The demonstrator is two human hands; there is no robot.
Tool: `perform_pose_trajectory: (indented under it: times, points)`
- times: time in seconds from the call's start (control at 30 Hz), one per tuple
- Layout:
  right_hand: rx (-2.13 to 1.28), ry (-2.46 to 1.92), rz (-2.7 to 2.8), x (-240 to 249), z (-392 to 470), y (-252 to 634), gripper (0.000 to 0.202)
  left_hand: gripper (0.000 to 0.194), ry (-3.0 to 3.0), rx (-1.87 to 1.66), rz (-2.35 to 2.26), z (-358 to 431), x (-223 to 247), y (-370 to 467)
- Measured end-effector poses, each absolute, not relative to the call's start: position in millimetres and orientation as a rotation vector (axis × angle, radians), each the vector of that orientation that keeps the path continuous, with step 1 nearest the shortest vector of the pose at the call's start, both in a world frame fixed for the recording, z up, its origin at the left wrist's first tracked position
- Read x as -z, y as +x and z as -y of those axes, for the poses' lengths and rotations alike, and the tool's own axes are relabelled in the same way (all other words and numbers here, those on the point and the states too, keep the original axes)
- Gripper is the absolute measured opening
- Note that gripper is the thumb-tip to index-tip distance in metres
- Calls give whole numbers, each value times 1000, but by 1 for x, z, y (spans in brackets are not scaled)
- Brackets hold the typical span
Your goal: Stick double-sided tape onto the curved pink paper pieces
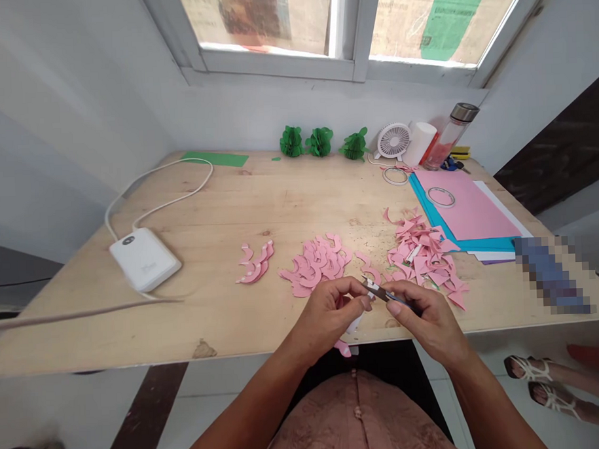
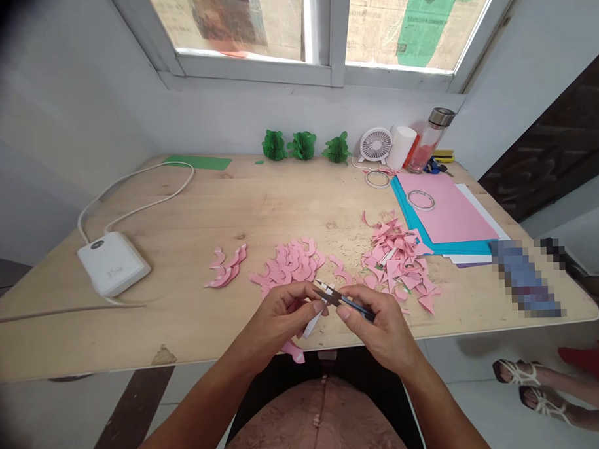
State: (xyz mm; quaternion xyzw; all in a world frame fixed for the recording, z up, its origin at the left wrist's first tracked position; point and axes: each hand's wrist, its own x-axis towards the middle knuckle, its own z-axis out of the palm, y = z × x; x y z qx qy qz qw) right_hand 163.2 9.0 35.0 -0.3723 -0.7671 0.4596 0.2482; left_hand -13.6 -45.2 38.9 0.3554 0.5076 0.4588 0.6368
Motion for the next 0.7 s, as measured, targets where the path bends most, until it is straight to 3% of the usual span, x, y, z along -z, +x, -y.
perform_pose_trajectory:
  times: [0.7]
  points:
    - [-1216, -1086, 2059, -33, -5, 164, 25, 23, 824, -1068, -1158, 47, -38, -13]
